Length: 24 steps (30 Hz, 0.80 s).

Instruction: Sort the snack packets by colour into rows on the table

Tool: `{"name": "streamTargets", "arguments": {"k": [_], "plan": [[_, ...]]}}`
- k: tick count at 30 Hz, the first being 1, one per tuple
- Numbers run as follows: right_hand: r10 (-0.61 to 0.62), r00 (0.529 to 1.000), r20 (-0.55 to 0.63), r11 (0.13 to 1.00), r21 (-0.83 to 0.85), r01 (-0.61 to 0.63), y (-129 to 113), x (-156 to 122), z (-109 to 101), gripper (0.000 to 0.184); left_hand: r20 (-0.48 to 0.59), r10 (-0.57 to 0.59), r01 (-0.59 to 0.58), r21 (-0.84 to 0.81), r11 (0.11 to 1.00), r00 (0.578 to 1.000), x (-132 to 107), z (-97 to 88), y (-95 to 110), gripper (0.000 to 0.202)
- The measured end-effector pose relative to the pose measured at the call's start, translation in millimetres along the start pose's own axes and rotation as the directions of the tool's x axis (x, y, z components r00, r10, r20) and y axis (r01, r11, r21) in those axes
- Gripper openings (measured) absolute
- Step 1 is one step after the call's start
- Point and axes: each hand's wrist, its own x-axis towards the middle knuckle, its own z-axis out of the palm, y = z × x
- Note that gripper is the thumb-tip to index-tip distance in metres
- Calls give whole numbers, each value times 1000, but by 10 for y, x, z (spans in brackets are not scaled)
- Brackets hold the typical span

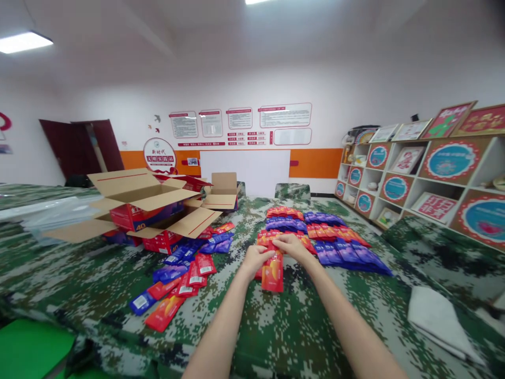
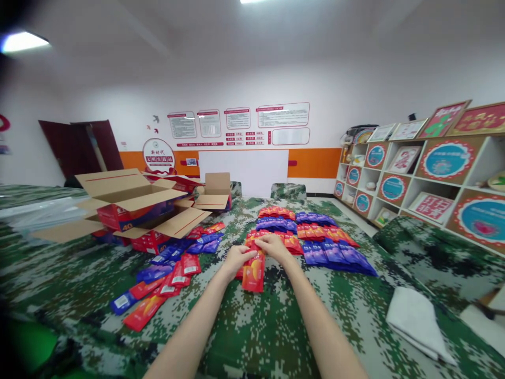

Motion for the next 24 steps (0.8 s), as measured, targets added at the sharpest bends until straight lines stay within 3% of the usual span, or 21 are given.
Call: {"name": "streamTargets", "arguments": {"k": [4,7,9,11,13,16,20,24], "plan": [[54,995,-87,998,-30,-57,163,-101,-122,33,106,18,-11,-67,998,994,-74,186,-32,42],[77,979,-187,993,-70,-91,361,-141,-253,31,212,35,-15,-95,995,977,-177,326,-143,73],[103,973,-207,984,-123,-130,520,-182,-319,31,235,56,-52,-20,998,970,-249,391,-220,92],[140,967,-213,967,-179,-180,676,-244,-334,31,234,112,-148,141,979,966,-314,426,-268,97],[175,959,-222,947,-227,-225,807,-323,-294,31,241,155,-241,386,891,958,-369,437,-282,85],[192,956,-221,919,-301,-254,941,-437,-181,30,295,157,-320,663,676,942,-437,439,-266,58],[205,962,-181,876,-404,-263,994,-508,-93,31,318,167,-358,790,498,933,-498,408,-216,37],[226,958,-180,812,-508,-287,844,-543,-108,28,324,208,-384,816,433,923,-460,249,-165,49]]}}
